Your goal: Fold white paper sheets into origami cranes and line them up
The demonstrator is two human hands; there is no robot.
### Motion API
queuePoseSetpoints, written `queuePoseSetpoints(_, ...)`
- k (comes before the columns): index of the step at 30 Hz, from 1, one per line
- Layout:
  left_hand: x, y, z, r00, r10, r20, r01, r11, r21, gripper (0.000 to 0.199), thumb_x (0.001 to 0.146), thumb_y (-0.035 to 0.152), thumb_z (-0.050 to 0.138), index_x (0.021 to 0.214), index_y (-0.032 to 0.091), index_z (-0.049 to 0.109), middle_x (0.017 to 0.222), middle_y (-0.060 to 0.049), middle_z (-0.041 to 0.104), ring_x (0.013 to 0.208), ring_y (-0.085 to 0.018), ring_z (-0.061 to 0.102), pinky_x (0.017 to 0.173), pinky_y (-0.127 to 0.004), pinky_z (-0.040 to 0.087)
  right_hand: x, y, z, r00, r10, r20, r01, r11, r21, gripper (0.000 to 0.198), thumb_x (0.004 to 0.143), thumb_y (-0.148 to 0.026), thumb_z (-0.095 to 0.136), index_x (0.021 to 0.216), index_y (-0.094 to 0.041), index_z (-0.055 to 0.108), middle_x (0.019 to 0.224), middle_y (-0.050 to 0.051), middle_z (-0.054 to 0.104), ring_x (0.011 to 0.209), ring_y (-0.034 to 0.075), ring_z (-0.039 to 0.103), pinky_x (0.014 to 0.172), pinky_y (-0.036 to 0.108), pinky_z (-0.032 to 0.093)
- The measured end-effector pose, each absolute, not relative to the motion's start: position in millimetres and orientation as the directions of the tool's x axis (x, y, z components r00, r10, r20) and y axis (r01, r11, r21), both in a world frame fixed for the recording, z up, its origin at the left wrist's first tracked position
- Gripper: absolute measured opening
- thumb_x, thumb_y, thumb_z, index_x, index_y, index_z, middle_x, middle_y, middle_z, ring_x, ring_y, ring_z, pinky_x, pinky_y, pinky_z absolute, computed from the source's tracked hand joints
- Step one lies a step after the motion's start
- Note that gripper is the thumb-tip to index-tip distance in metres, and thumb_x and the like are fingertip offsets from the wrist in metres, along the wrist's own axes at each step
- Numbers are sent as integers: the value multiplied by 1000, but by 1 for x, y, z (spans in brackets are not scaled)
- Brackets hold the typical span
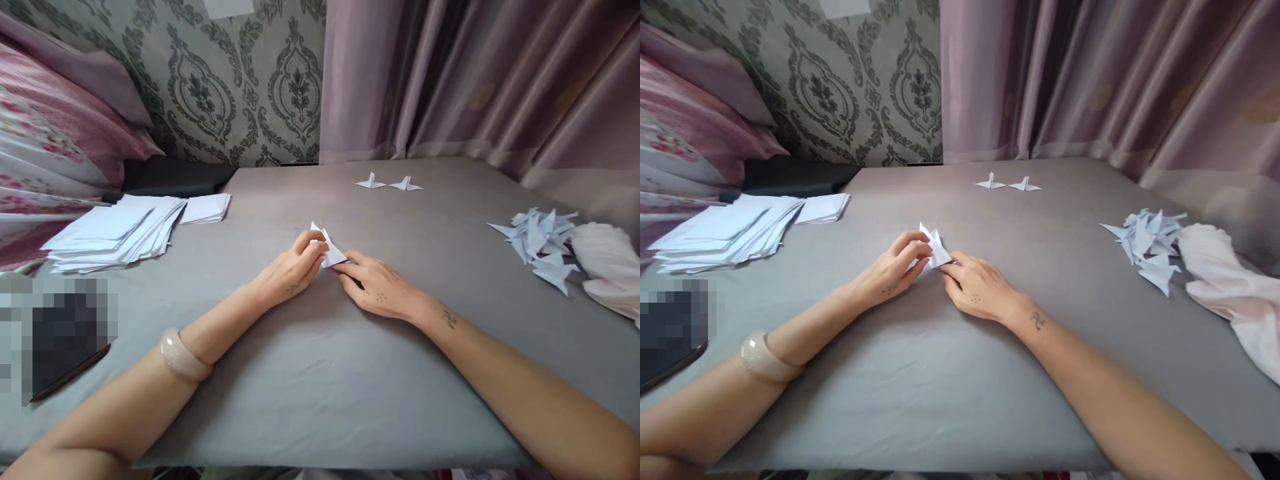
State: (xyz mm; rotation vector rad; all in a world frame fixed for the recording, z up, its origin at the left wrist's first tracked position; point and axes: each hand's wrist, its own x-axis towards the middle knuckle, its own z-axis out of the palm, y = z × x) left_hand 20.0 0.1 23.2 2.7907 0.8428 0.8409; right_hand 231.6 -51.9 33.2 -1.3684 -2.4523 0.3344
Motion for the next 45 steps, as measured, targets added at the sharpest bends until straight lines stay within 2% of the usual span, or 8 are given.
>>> queuePoseSetpoints(7, 16, 2, 14, 785, 464, 409, 418, -886, 203, 25, 98, 19, 36, 110, 14, 57, 114, -13, 60, 103, -19, 60, 91, -35, 51, 236, -52, 34, -518, 842, 153, 751, 533, -389, 36, 93, -20, 38, 119, -24, 64, 118, 6, 61, 100, 20, 61, 89, 36, 47)
queuePoseSetpoints(15, 16, 1, 18, 842, 441, 311, 407, -897, 171, 33, 99, 25, 35, 115, 14, 62, 110, -12, 63, 104, -20, 58, 92, -36, 51, 254, -45, 39, -542, 830, 131, 696, 531, -483, 39, 89, -14, 41, 113, -26, 69, 124, 3, 64, 106, 20, 62, 94, 35, 48)
queuePoseSetpoints(23, 17, 3, 22, 871, 429, 240, 425, -903, 70, 39, 100, 31, 31, 125, 17, 58, 108, -12, 59, 98, -20, 55, 85, -33, 50, 269, -38, 43, -561, 826, 60, 662, 490, -568, 39, 84, -13, 45, 105, -30, 73, 128, -3, 62, 111, 20, 61, 96, 35, 48)
queuePoseSetpoints(28, 22, 6, 25, 889, 418, 188, 420, -907, 31, 42, 100, 32, 30, 130, 20, 55, 99, -11, 55, 89, -19, 52, 78, -31, 47, 271, -39, 48, -557, 830, 19, 669, 462, -582, 39, 81, -12, 45, 101, -30, 75, 128, -2, 62, 105, 20, 64, 87, 33, 52)
queuePoseSetpoints(36, 33, 9, 32, 906, 396, 150, 410, -909, -78, 43, 98, 37, 32, 134, 25, 52, 91, -9, 50, 79, -19, 47, 75, -33, 44, 279, -36, 51, -565, 824, -30, 665, 434, -608, 35, 81, -15, 46, 95, -28, 76, 125, -2, 64, 100, 18, 64, 83, 30, 50)
queuePoseSetpoints(40, 33, 7, 27, 887, 407, 219, 427, -903, -52, 41, 98, 36, 33, 130, 24, 56, 91, -10, 53, 79, -19, 50, 74, -33, 45, 276, -34, 44, -470, 882, -27, 671, 338, -660, 31, 81, -20, 47, 94, -26, 74, 110, 0, 70, 86, 16, 65, 73, 28, 50)
queuePoseSetpoints(43, 29, 2, 22, 838, 454, 302, 475, -880, 2, 39, 99, 34, 33, 111, 18, 66, 90, -10, 60, 83, -19, 56, 71, -30, 47, 263, -33, 35, -269, 963, 23, 711, 215, -670, 29, 85, -28, 46, 96, -24, 72, 88, 1, 72, 70, 15, 62, 67, 28, 48)
queuePoseSetpoints(45, 27, 0, 19, 812, 476, 339, 499, -866, 21, 39, 99, 32, 33, 97, 16, 68, 87, -9, 64, 83, -18, 59, 69, -28, 47, 251, -32, 30, -151, 985, 86, 736, 170, -655, 27, 85, -35, 50, 96, -23, 71, 89, 2, 71, 69, 15, 61, 69, 29, 47)
